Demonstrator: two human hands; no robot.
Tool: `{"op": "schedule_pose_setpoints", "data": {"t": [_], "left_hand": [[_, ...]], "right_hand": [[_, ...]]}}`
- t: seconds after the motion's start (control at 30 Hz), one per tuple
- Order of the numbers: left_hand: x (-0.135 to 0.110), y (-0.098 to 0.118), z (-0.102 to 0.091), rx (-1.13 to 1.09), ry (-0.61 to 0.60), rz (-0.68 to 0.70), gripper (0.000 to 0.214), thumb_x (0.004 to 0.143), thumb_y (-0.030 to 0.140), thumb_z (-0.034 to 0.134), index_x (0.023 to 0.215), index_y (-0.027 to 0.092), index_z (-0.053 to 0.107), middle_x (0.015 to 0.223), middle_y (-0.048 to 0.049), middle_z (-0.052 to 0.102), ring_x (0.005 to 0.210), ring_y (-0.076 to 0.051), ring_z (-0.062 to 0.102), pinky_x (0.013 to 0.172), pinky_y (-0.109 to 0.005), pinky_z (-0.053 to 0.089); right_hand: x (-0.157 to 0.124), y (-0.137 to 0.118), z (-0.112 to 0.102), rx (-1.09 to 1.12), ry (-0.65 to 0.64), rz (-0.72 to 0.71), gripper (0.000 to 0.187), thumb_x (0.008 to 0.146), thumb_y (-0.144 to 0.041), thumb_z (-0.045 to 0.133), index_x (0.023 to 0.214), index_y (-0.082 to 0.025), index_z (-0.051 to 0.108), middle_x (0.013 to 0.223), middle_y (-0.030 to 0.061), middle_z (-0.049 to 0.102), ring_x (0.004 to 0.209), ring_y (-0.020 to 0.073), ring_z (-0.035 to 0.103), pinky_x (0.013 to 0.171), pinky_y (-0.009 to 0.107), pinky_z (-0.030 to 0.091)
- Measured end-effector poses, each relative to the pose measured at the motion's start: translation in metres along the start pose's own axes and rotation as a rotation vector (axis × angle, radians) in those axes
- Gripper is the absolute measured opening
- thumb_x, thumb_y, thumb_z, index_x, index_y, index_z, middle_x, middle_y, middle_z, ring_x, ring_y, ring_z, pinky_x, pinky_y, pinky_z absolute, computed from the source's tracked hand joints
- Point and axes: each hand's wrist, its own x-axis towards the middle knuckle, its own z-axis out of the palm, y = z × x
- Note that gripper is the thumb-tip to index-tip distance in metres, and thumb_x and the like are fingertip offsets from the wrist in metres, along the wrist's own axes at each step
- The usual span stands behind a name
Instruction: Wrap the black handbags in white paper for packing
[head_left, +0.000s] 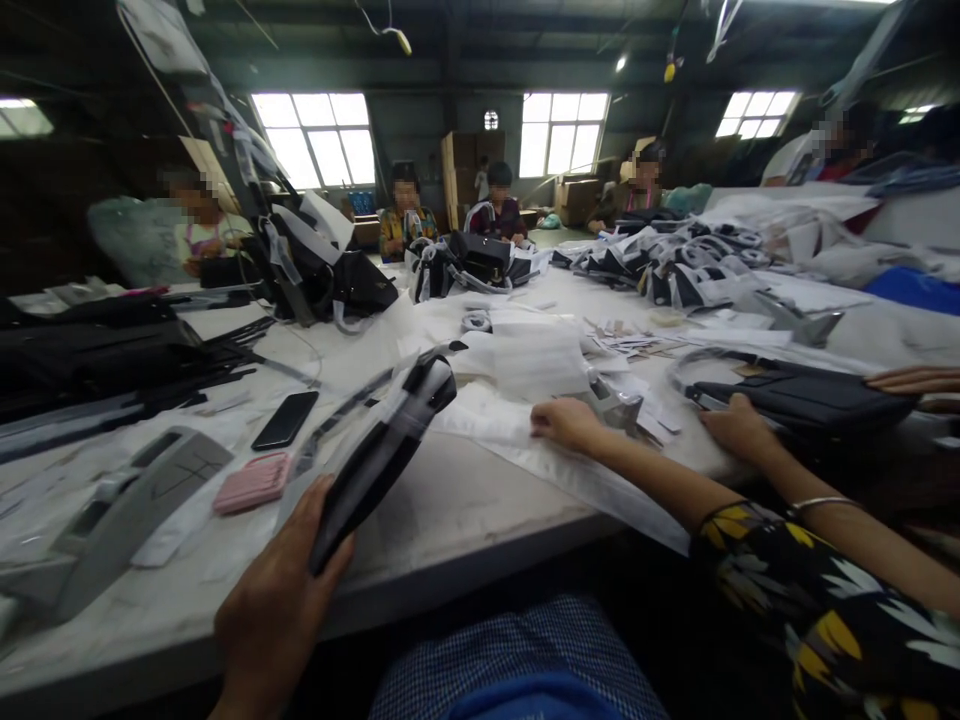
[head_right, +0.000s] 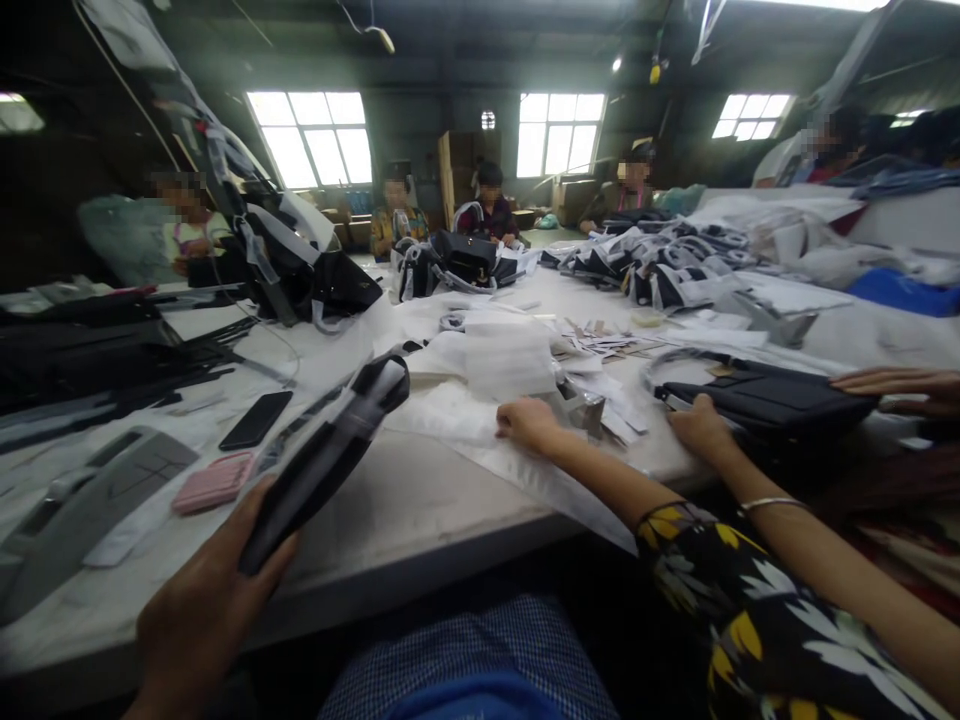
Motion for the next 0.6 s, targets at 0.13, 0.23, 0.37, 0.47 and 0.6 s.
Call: {"op": "schedule_pose_setpoints", "data": {"t": [0.13,0.23,0.37,0.47,0.6], "left_hand": [[0.003,-0.001,-0.001,0.032,-0.022,-0.027,0.062,0.096,0.033,0.055,0.153,0.034,0.032,0.131,-0.0050,0.067,0.089,-0.025,0.074,0.068,-0.032,0.058],[0.006,-0.002,-0.001,0.031,-0.013,-0.049,0.062,0.095,0.034,0.055,0.153,0.033,0.034,0.128,-0.0054,0.069,0.086,-0.025,0.074,0.064,-0.031,0.057],[0.009,-0.004,-0.001,0.011,0.004,-0.074,0.065,0.093,0.036,0.058,0.153,0.034,0.033,0.124,-0.0052,0.071,0.087,-0.025,0.074,0.063,-0.031,0.057],[0.012,-0.005,0.000,0.000,-0.002,-0.083,0.063,0.093,0.037,0.058,0.152,0.035,0.035,0.123,-0.0046,0.071,0.088,-0.025,0.074,0.062,-0.029,0.055],[0.012,-0.006,0.001,0.006,0.000,-0.084,0.061,0.094,0.038,0.058,0.151,0.034,0.037,0.125,-0.0052,0.071,0.086,-0.025,0.074,0.059,-0.029,0.054]], "right_hand": [[0.007,-0.009,-0.020,-0.004,0.014,-0.056,0.021,0.092,-0.033,0.060,0.099,-0.026,0.079,0.110,0.0080,0.075,0.101,0.0266,0.068,0.080,0.031,0.047],[0.005,-0.020,-0.033,0.029,0.055,-0.091,0.026,0.096,-0.033,0.054,0.102,-0.026,0.078,0.122,0.0093,0.070,0.111,0.0294,0.064,0.088,0.035,0.045],[0.008,-0.029,-0.047,0.142,0.086,-0.025,0.032,0.098,-0.037,0.049,0.113,-0.022,0.074,0.109,0.0158,0.072,0.106,0.0332,0.065,0.086,0.039,0.045],[0.025,-0.024,-0.053,0.323,0.043,0.061,0.026,0.096,-0.036,0.055,0.104,-0.020,0.074,0.088,0.0112,0.074,0.085,0.0256,0.069,0.075,0.031,0.046],[0.050,-0.008,-0.050,0.670,-0.007,0.209,0.032,0.099,-0.039,0.053,0.090,-0.013,0.070,0.071,0.0067,0.070,0.056,0.0136,0.060,0.054,0.022,0.042]]}}
